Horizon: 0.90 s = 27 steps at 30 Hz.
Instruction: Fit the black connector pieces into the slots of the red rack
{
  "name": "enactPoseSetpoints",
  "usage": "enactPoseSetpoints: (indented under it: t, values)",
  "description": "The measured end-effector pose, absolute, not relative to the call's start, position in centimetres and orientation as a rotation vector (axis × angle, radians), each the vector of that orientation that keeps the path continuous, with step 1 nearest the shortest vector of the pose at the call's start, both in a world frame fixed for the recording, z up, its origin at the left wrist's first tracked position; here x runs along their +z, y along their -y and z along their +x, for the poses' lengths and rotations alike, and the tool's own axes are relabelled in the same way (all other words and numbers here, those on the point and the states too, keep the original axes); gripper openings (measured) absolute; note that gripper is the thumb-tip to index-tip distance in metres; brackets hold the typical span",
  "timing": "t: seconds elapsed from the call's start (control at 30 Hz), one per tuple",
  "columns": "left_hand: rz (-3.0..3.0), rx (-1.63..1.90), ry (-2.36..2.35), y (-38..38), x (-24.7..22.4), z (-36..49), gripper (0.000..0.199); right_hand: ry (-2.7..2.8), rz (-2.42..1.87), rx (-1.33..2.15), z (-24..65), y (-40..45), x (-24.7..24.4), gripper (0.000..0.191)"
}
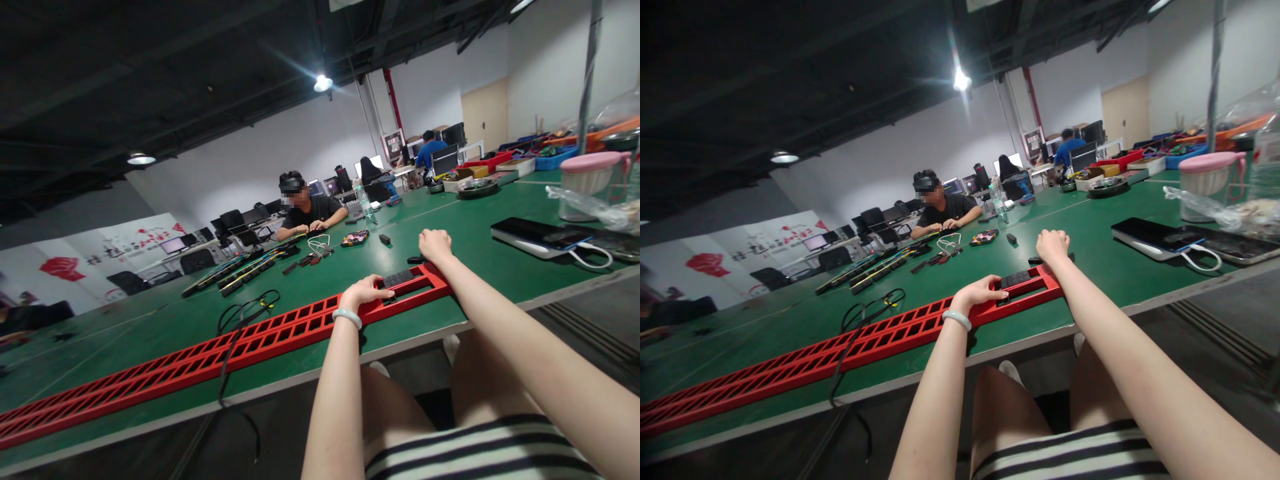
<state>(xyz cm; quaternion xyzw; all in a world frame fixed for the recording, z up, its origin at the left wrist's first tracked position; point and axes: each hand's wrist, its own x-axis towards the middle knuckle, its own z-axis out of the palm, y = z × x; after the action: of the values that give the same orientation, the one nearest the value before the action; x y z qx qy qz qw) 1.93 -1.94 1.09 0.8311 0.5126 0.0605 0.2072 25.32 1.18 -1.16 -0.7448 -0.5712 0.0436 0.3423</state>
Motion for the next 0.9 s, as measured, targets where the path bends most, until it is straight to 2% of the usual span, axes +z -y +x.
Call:
enactPoseSetpoints:
  t: [0.13, 0.33, 0.5, 0.73, 0.9]
  values:
    - [2.329, 0.173, -1.429, 2.2, 1.0, 1.8, 0.064, 1.592, -1.976, 0.192, 25.7, -1.6, -1.6, 0.04]
    - [2.385, 0.206, -1.386, 2.7, 0.9, 1.2, 0.069, 1.623, -2.058, 0.27, 25.2, -2.2, -2.3, 0.054]
    - [2.401, 0.222, -1.399, 2.9, 0.9, 1.2, 0.072, 1.675, -2.041, 0.338, 25.2, -2.4, -2.4, 0.056]
    - [2.426, 0.244, -1.405, 3.2, 0.9, 1.0, 0.074, 1.83, -2.038, 0.281, 24.8, -1.9, -2.3, 0.036]
    - [2.43, 0.247, -1.401, 3.4, 1.0, 1.1, 0.073, 1.9, -2.007, 0.313, 24.4, -1.4, -2.3, 0.034]
